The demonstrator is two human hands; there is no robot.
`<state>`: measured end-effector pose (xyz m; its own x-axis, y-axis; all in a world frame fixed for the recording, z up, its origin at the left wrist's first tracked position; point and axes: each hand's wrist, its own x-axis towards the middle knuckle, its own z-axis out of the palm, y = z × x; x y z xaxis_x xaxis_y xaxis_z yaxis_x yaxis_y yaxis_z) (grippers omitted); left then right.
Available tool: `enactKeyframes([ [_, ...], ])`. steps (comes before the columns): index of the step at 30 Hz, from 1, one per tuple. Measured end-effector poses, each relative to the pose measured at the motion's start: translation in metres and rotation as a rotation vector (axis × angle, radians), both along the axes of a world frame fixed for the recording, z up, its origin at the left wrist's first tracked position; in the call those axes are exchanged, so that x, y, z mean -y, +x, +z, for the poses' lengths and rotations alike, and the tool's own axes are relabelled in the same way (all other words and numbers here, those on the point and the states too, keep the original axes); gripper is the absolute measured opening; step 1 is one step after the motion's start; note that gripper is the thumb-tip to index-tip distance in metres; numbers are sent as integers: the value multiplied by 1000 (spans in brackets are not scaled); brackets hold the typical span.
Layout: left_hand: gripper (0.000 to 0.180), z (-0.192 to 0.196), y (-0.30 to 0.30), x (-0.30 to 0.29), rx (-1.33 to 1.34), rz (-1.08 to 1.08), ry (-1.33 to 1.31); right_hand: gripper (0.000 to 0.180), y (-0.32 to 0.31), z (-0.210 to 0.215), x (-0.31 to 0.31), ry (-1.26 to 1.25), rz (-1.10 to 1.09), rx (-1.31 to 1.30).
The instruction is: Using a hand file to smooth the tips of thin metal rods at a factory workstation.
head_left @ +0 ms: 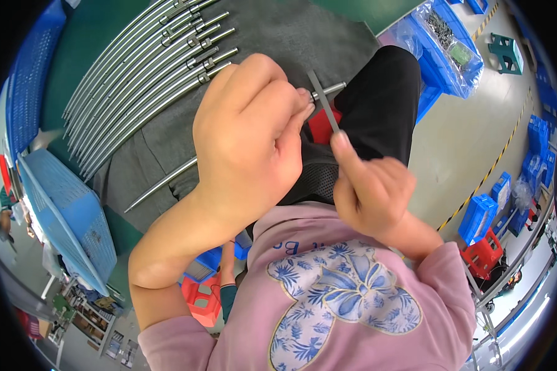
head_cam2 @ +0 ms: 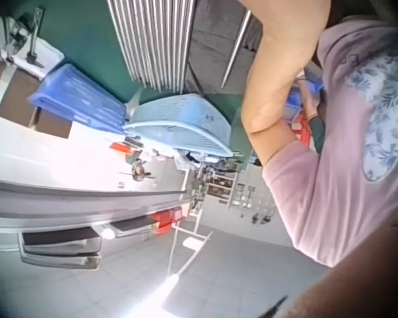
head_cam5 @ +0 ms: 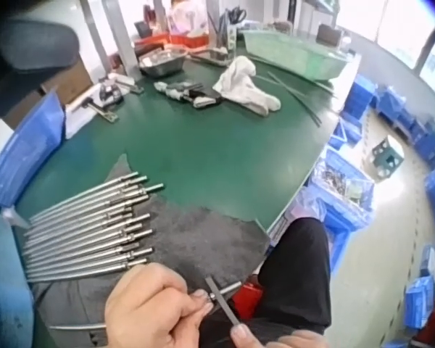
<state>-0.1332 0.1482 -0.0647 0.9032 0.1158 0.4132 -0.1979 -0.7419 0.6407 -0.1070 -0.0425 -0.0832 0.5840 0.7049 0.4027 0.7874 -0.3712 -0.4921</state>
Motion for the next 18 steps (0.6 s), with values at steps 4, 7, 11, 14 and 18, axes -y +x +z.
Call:
enactKeyframes([
  [4, 19, 3, 3, -1, 3, -13, 39, 55, 13, -28, -27, 262, -90, 220],
  [7, 19, 0, 2, -2, 21, -13, 31, 55, 5, -32, -21, 233, -93, 184],
  [11, 18, 2, 2, -2, 4, -19, 55, 53, 11, -35, -22, 215, -83, 165],
  [14, 18, 3, 1, -2, 0, -18, 56, 54, 17, -38, -36, 335, -93, 227],
  [18, 18, -3, 5, 2, 8, 15, -3, 56, 7, -50, -17, 236, -91, 130],
])
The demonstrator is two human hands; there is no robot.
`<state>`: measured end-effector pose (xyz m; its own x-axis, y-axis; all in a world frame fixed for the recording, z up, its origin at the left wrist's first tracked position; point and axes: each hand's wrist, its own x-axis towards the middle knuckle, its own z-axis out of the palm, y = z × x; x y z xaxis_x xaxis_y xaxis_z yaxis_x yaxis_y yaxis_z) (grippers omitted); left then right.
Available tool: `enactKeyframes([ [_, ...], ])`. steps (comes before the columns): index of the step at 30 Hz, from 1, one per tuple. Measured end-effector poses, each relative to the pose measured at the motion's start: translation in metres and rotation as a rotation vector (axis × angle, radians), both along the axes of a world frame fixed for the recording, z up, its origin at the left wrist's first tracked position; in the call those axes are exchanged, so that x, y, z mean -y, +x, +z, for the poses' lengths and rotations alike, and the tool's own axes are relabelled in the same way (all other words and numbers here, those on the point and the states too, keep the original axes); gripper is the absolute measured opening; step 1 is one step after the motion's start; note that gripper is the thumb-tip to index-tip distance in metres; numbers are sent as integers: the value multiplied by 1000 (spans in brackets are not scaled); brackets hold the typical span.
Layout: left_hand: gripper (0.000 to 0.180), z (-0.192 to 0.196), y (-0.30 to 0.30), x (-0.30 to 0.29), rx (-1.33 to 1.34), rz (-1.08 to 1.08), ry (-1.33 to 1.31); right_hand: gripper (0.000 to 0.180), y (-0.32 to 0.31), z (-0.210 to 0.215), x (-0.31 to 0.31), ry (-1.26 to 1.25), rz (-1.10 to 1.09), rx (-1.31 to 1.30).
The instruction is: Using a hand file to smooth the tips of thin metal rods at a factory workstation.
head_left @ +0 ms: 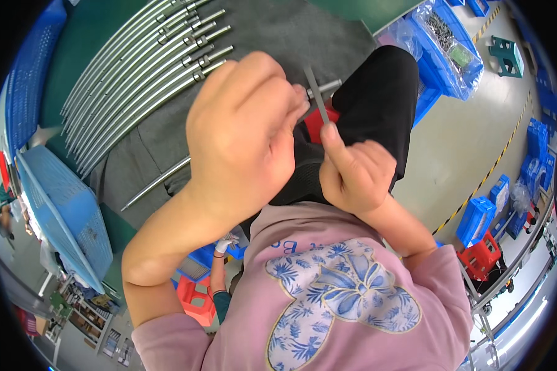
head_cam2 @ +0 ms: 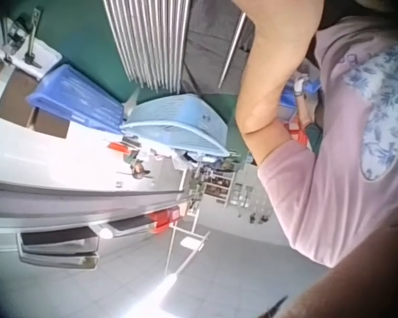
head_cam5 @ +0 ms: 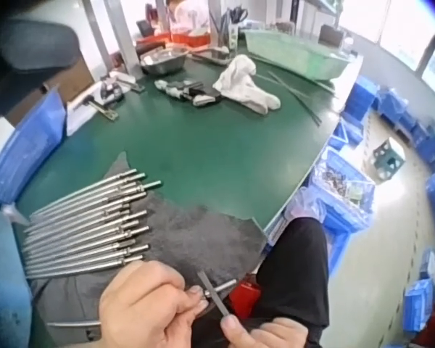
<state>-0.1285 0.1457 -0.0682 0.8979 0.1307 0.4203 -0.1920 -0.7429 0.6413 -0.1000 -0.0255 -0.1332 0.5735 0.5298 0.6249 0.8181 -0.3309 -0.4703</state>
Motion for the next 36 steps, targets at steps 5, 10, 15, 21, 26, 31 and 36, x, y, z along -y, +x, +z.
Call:
enactKeyframes([
  [5, 17, 6, -4, -3, -18, -5, 13, 54, 7, -3, -16, 128, -4, 89],
  [10, 16, 8, -3, -3, -64, -38, 62, 50, 20, -4, -25, 168, 7, 170],
  [15, 16, 4, -4, -4, -19, -39, 39, 46, 0, -8, -2, 30, 66, 60],
  [21, 18, 3, -2, -3, -10, -7, 10, 48, 10, -11, -11, 99, 54, 106],
  [26, 19, 4, -5, -6, -29, -12, 4, 54, -7, -31, 52, 2, 127, 90],
  [31, 19, 4, -5, -5, 6, -18, 52, 55, -13, -21, 67, -5, 143, 23],
  [36, 19, 3, -5, -5, 21, -21, 58, 57, -17, -9, 55, 33, 110, -48],
])
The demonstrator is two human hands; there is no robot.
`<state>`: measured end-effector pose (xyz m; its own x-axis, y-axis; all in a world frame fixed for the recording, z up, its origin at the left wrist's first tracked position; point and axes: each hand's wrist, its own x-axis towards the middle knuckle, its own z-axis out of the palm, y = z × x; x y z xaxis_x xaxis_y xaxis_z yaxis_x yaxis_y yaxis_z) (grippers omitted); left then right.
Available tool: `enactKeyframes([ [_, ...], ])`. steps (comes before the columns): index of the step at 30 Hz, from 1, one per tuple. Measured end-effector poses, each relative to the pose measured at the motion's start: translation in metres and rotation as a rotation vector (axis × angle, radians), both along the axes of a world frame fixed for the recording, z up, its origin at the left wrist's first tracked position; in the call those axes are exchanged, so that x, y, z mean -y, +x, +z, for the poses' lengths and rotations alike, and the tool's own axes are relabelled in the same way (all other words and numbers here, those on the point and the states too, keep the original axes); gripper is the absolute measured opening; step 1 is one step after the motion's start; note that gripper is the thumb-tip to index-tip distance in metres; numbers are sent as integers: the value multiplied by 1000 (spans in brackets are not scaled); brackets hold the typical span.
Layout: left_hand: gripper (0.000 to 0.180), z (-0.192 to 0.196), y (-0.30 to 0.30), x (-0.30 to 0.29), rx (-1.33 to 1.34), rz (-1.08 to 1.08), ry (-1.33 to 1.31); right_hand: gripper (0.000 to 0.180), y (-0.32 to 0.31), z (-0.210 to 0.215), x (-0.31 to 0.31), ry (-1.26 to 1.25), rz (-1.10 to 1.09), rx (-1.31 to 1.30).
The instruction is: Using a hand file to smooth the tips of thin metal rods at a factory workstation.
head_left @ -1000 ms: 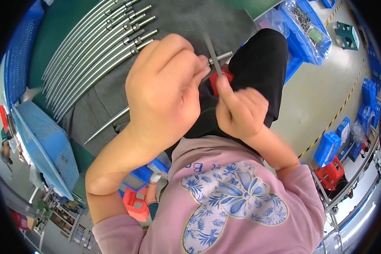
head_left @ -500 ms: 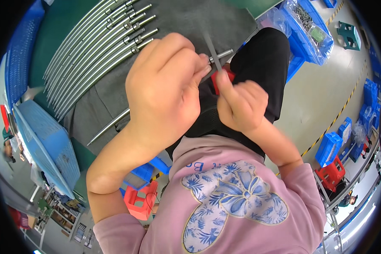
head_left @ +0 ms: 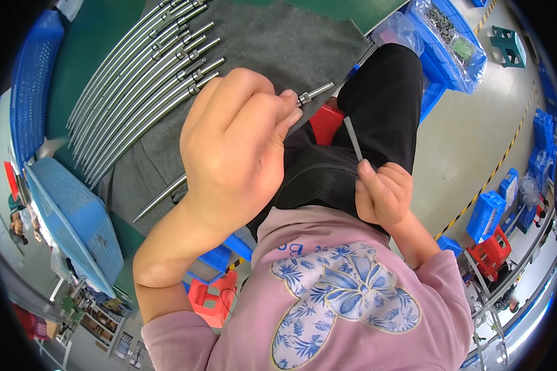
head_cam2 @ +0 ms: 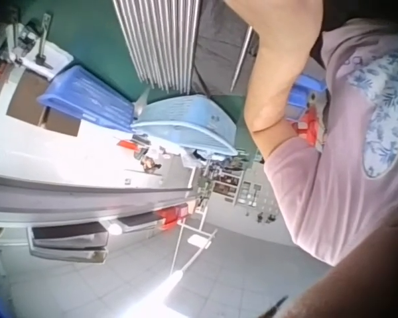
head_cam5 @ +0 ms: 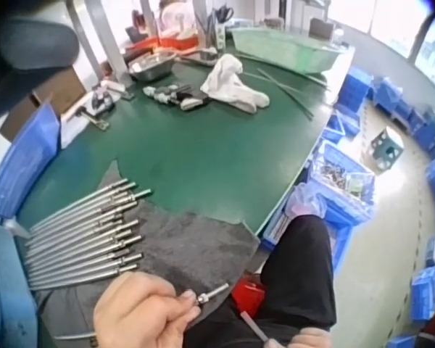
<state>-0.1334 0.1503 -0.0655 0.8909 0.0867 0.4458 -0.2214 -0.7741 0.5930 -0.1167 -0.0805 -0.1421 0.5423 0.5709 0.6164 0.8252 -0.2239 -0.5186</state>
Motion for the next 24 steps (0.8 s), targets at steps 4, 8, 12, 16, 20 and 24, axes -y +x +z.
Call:
enactKeyframes([
  [4, 16, 5, -2, -5, -41, -55, 43, 60, 3, 7, -8, -9, 25, 9],
  [8, 16, 4, -1, -5, -28, -61, 29, 61, 8, 18, -30, 16, -9, 16],
  [12, 17, 1, 0, -1, -26, -20, -26, 62, 12, 25, -41, 19, -2, -3],
  [16, 17, 3, 0, -4, -32, -47, -18, 62, 13, 25, -41, -25, 1, -17],
  [20, 17, 3, 3, -1, -25, -21, -34, 61, 13, 27, -44, -33, -21, 13],
  [24, 17, 2, 4, -1, 8, -30, -20, 59, 22, 30, -61, -61, -72, 80],
])
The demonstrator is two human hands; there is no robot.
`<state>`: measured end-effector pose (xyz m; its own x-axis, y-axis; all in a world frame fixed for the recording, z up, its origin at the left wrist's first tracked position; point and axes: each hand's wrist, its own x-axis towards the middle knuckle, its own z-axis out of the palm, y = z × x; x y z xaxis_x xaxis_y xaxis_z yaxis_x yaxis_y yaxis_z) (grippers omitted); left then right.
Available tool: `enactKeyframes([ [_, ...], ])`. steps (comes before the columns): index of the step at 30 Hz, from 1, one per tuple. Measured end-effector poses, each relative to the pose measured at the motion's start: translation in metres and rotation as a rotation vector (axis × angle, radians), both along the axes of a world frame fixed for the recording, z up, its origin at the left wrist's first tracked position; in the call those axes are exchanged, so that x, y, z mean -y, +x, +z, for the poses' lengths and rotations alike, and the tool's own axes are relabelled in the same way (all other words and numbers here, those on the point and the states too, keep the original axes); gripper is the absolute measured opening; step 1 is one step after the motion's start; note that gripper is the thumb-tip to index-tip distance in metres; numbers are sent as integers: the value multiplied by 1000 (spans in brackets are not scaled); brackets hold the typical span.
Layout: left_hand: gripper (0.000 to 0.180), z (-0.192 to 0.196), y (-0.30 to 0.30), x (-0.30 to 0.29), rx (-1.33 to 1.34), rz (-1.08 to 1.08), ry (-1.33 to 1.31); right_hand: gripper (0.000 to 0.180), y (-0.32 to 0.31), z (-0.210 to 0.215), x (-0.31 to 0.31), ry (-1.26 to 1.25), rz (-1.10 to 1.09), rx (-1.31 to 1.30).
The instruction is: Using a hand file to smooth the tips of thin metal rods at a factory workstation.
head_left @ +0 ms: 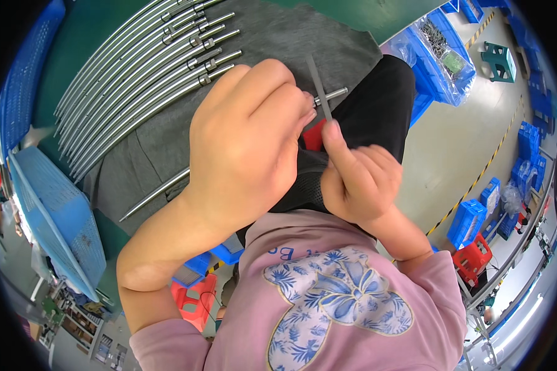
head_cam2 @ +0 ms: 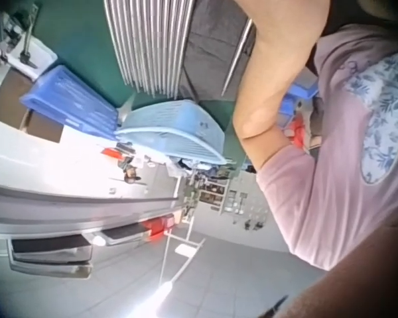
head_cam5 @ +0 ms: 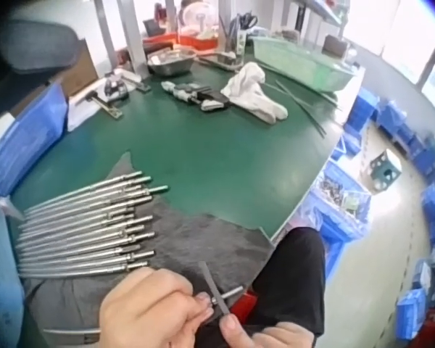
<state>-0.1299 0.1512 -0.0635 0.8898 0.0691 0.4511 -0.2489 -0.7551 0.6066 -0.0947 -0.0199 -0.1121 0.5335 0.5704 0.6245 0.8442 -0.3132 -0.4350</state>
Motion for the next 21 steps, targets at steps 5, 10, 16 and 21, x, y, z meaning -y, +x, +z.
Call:
enactKeyframes([
  [5, 17, -2, 1, 0, 4, -7, -12, 56, -3, -3, -1, 23, -35, 11],
  [10, 18, -2, 2, 1, 13, 6, 34, 59, 11, 4, -10, 48, -15, 38],
  [16, 18, -1, -1, 2, -40, -5, 36, 54, -6, 0, 11, -56, -5, -51],
  [21, 19, -2, -1, 3, -2, 17, 17, 55, 7, 9, -2, 17, 19, -20],
])
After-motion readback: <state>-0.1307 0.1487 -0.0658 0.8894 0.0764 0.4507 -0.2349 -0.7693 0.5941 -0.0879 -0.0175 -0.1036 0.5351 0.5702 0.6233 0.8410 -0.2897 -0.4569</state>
